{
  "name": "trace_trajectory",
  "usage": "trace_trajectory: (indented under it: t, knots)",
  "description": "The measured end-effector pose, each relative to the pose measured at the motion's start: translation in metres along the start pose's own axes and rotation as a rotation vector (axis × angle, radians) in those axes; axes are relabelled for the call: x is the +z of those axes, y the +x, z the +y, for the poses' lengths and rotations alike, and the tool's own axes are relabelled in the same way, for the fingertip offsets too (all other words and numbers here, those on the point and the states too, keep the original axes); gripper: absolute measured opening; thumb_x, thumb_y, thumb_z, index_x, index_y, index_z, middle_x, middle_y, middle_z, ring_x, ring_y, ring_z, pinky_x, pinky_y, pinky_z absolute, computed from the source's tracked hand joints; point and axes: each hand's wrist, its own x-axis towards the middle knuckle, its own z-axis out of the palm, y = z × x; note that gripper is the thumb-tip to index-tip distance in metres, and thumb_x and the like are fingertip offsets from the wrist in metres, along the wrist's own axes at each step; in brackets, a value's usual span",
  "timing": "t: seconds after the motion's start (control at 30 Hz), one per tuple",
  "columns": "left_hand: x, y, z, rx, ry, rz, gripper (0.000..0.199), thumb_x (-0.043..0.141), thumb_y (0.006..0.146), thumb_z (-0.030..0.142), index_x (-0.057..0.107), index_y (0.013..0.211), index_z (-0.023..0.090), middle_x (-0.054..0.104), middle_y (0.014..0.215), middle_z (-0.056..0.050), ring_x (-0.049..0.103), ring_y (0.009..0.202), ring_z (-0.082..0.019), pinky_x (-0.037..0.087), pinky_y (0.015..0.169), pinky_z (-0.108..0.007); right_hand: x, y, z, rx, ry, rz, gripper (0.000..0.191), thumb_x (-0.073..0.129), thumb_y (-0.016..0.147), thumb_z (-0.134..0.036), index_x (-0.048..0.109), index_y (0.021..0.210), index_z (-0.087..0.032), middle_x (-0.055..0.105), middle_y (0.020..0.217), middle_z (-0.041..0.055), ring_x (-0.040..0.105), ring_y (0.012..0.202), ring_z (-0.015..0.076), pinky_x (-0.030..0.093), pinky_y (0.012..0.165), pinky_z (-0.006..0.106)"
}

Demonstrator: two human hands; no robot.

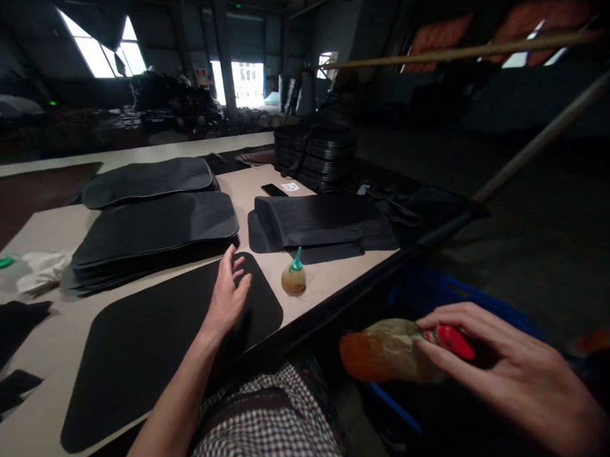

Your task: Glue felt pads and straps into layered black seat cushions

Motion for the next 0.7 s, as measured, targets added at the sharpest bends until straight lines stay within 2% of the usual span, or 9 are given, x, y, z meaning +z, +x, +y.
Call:
trace_trajectory:
  t: [0.1,0.17,0.23,0.3,0.4,0.5,0.6,0.7]
  knots:
    - [-0.040,-0.017,0.000,-0.064,-0.048,0.133,0.066,0.060,0.097,0.034,0.032,0.156,0.030,0.042,0.159,-0.014,0.059,0.132,-0.025,0.050,0.111,-0.047,-0.009,0.032,-0.026,-0.016,0.041,-0.017,0.040,0.071,0.078,-0.071,0.074,0.092,-0.034,0.072,0.100,0.0065,0.068,0.085,0.0274,0.054,0.066,0.038]
    - [-0.055,-0.033,-0.002,-0.086,-0.069,0.192,0.064,0.065,0.095,0.038,0.038,0.153,0.028,0.051,0.152,-0.014,0.063,0.126,-0.025,0.050,0.110,-0.048,-0.014,0.051,-0.039,0.010,0.061,-0.016,0.043,0.074,0.074,-0.072,0.075,0.088,-0.031,0.072,0.094,0.0059,0.067,0.079,0.0253,0.051,0.062,0.035]
    - [-0.059,-0.049,0.000,-0.094,-0.101,0.194,0.061,0.068,0.093,0.040,0.045,0.148,0.028,0.059,0.144,-0.012,0.066,0.122,-0.025,0.051,0.111,-0.049,-0.017,0.069,-0.047,0.046,0.091,-0.001,0.045,0.078,0.071,-0.070,0.075,0.088,-0.028,0.072,0.089,0.0057,0.065,0.076,0.0243,0.049,0.063,0.035]
    - [-0.050,-0.063,0.008,-0.095,-0.137,0.101,0.058,0.070,0.093,0.040,0.048,0.146,0.029,0.064,0.138,-0.009,0.067,0.120,-0.024,0.052,0.110,-0.047,-0.018,0.087,-0.051,0.077,0.130,0.006,0.045,0.080,0.070,-0.065,0.076,0.091,-0.025,0.073,0.088,0.0064,0.065,0.078,0.0248,0.049,0.067,0.035]
    - [-0.020,-0.072,0.030,-0.033,-0.137,-0.154,0.059,0.069,0.094,0.039,0.046,0.149,0.033,0.065,0.137,-0.007,0.066,0.121,-0.024,0.054,0.109,-0.044,-0.014,0.116,-0.050,0.061,0.140,0.010,0.042,0.082,0.069,-0.057,0.077,0.092,-0.022,0.073,0.091,0.0071,0.065,0.082,0.0250,0.049,0.074,0.037]
    - [0.024,-0.063,0.049,0.114,-0.114,-0.330,0.064,0.068,0.095,0.038,0.041,0.153,0.033,0.060,0.144,-0.008,0.060,0.130,-0.025,0.049,0.113,-0.045,-0.004,0.146,-0.041,0.007,0.099,0.020,0.036,0.080,0.070,-0.051,0.078,0.090,-0.021,0.073,0.090,0.0050,0.065,0.082,0.0232,0.049,0.077,0.036]
    - [0.077,-0.042,0.059,0.228,-0.139,-0.384,0.079,0.073,0.091,0.042,0.032,0.158,0.029,0.050,0.154,-0.012,0.051,0.140,-0.029,0.042,0.119,-0.049,0.012,0.171,-0.026,-0.029,0.045,0.026,0.028,0.078,0.072,-0.045,0.079,0.087,-0.021,0.072,0.089,0.0028,0.065,0.081,0.0214,0.049,0.077,0.034]
    - [0.134,-0.020,0.063,0.306,-0.098,-0.346,0.104,0.081,0.082,0.050,0.019,0.163,0.027,0.032,0.165,-0.016,0.032,0.153,-0.034,0.030,0.126,-0.054,0.033,0.189,-0.010,-0.059,0.034,0.045,0.022,0.077,0.072,-0.039,0.078,0.085,-0.021,0.071,0.090,0.0022,0.065,0.082,0.0202,0.048,0.079,0.032]
